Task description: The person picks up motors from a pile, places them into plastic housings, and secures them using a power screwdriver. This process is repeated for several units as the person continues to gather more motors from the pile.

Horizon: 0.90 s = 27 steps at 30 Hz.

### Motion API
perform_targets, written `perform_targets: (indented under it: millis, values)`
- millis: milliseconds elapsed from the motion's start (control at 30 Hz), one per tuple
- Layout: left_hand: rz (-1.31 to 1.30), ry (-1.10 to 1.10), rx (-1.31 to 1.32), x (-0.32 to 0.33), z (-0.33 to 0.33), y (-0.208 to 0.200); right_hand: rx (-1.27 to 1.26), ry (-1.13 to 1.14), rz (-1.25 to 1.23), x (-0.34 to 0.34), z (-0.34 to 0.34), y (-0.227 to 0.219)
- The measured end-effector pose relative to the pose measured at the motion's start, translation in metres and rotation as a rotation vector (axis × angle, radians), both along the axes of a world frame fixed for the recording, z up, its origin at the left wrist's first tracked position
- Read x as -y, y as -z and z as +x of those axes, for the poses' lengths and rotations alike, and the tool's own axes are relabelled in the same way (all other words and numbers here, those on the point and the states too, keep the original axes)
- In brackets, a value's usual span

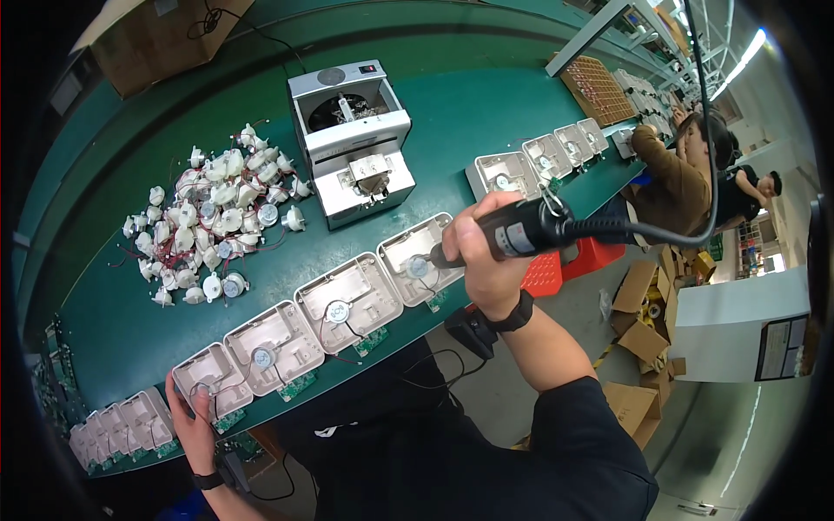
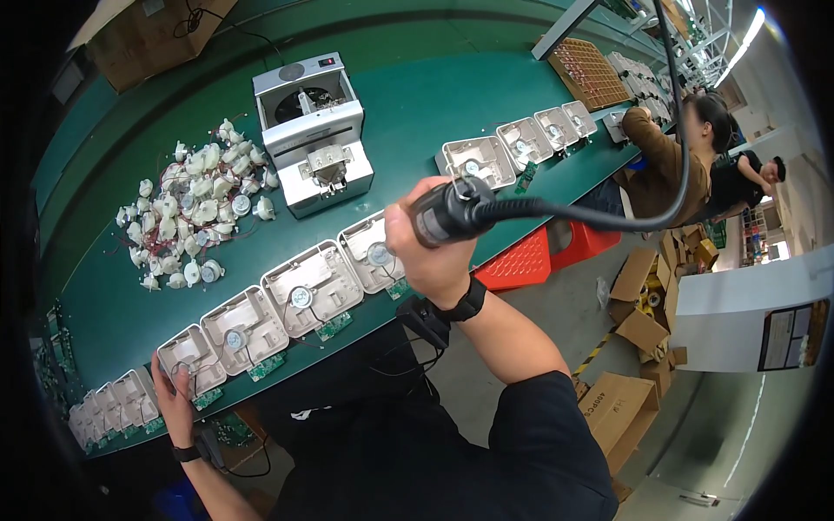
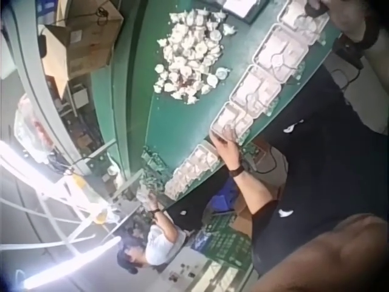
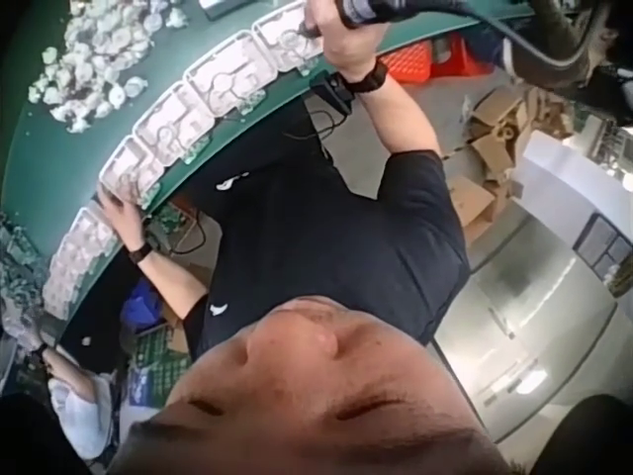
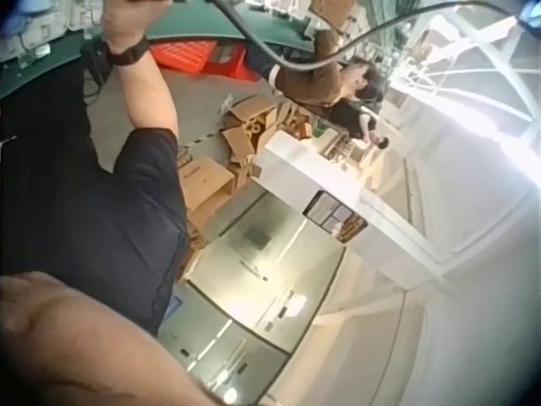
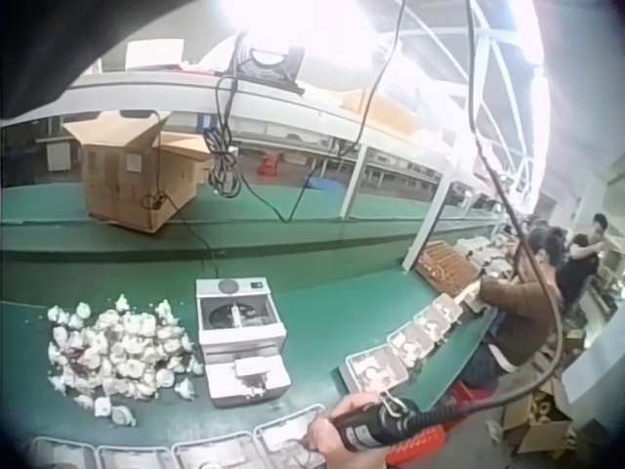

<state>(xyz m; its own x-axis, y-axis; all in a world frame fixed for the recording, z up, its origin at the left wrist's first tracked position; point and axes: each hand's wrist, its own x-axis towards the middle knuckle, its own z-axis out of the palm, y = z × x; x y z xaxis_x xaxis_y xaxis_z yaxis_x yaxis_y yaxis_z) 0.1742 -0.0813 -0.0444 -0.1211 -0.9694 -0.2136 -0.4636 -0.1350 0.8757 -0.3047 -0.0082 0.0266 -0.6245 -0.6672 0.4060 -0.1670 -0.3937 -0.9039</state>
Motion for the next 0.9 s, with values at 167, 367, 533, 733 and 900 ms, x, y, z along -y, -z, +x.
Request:
perform_targets:
  millis: [167, 367, 533, 733, 900]
  values:
    - [-0.051, -0.029, -0.026, -0.003, -0.006, 0.000, -0.092, -0.018, -0.007, 0.006, -0.005, 0.004]
    - [0.006, -0.037, -0.069, 0.002, -0.032, -0.007, 0.053, -0.056, 0.003, 0.030, -0.028, -0.019]
    - [-0.004, -0.060, 0.019, 0.004, -0.043, -0.007, 0.075, -0.056, -0.020, 0.041, -0.042, -0.020]
    - [0.025, -0.073, 0.048, 0.003, -0.049, -0.014, 0.000, -0.053, 0.015, 0.051, -0.031, -0.055]
    - [0.045, -0.073, 0.030, 0.003, -0.047, -0.014, 0.015, -0.166, -0.131, 0.080, -0.002, -0.086]
